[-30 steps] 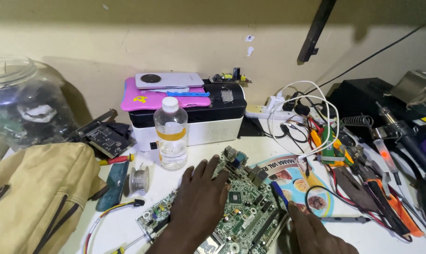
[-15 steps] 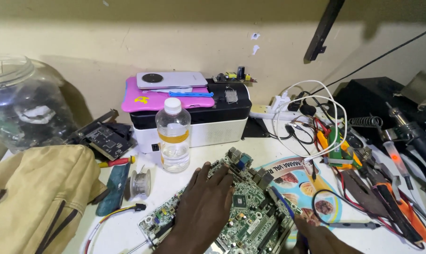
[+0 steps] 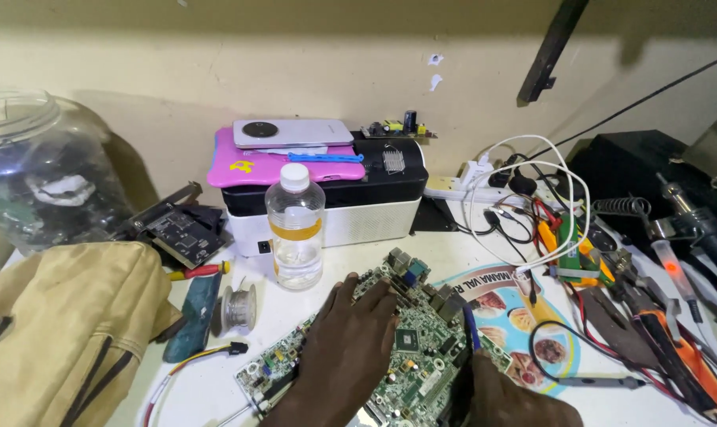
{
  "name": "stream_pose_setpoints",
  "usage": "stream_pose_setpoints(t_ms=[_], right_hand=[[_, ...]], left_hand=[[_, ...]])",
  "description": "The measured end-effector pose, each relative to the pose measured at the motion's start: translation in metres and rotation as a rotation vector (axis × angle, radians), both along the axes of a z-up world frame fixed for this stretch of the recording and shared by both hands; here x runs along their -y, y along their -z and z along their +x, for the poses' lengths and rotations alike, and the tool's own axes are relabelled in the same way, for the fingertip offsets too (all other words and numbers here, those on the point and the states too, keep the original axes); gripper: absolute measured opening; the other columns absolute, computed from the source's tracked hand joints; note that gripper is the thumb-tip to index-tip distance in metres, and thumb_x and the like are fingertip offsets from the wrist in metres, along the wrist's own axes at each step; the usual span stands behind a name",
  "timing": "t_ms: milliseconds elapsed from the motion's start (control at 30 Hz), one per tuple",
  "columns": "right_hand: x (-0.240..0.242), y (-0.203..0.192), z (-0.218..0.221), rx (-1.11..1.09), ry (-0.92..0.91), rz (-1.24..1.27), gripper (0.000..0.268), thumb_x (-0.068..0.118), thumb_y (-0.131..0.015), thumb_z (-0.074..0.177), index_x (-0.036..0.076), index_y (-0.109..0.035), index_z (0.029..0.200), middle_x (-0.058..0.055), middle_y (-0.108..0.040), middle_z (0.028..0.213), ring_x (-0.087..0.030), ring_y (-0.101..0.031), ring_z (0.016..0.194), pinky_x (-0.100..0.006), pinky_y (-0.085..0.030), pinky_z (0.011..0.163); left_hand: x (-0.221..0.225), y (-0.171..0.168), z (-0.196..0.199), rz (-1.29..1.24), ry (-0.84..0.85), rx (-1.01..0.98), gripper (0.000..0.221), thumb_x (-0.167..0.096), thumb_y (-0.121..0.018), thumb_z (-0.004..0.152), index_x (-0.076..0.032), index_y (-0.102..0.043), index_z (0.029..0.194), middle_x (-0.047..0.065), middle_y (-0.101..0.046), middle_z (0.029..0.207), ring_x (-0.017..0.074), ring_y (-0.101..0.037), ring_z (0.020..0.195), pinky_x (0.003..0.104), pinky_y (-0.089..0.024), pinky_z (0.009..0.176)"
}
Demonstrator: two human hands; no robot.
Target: Cleaning a computer motherboard using a brush and cleaning solution on a repair workbench.
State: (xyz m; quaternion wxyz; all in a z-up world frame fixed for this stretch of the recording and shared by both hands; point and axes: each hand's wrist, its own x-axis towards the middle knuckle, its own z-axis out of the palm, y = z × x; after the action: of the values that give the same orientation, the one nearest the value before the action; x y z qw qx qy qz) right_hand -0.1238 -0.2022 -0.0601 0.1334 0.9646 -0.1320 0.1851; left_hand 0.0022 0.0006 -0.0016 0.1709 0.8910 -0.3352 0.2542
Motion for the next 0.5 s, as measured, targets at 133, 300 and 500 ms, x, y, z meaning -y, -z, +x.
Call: stream_pose_setpoints(t_ms=[133, 300, 500], right_hand=[[0.011, -0.037, 0.001, -0.05, -0.169, 0.052, 0.053, 0.054, -0.064, 0.075, 0.033, -0.066, 0.124, 0.011, -0.072, 0.056, -0.012, -0.067, 0.043, -0.036, -0.039, 0.044], [0.002, -0.052, 0.002, 0.084, -0.203, -0.063, 0.03, 0.045, -0.062, 0.082, 0.03, -0.067, 0.108, 0.009, -0.058, 0.047, -0.018, -0.055, 0.037, -0.042, -0.035, 0.039], [0.004, -0.056, 0.014, -0.224, -0.136, -0.019, 0.043, 0.048, -0.057, 0.082, 0.031, -0.056, 0.121, 0.011, -0.065, 0.056, -0.018, -0.062, 0.045, -0.04, -0.038, 0.043]], left_hand=[[0.001, -0.001, -0.003, -0.003, 0.018, -0.009, 0.026, -0.022, -0.06, 0.098, -0.009, -0.069, 0.119, 0.007, -0.066, 0.131, 0.0402, -0.055, 0.121, 0.052, -0.041, 0.108], [0.003, 0.005, -0.005, -0.009, 0.012, -0.031, 0.03, -0.024, -0.057, 0.1, -0.009, -0.068, 0.123, 0.007, -0.065, 0.135, 0.0414, -0.052, 0.126, 0.053, -0.04, 0.107], [0.002, 0.002, -0.001, 0.023, 0.004, 0.007, 0.027, -0.024, -0.061, 0.098, -0.01, -0.069, 0.12, 0.008, -0.065, 0.133, 0.04, -0.055, 0.122, 0.053, -0.041, 0.108]])
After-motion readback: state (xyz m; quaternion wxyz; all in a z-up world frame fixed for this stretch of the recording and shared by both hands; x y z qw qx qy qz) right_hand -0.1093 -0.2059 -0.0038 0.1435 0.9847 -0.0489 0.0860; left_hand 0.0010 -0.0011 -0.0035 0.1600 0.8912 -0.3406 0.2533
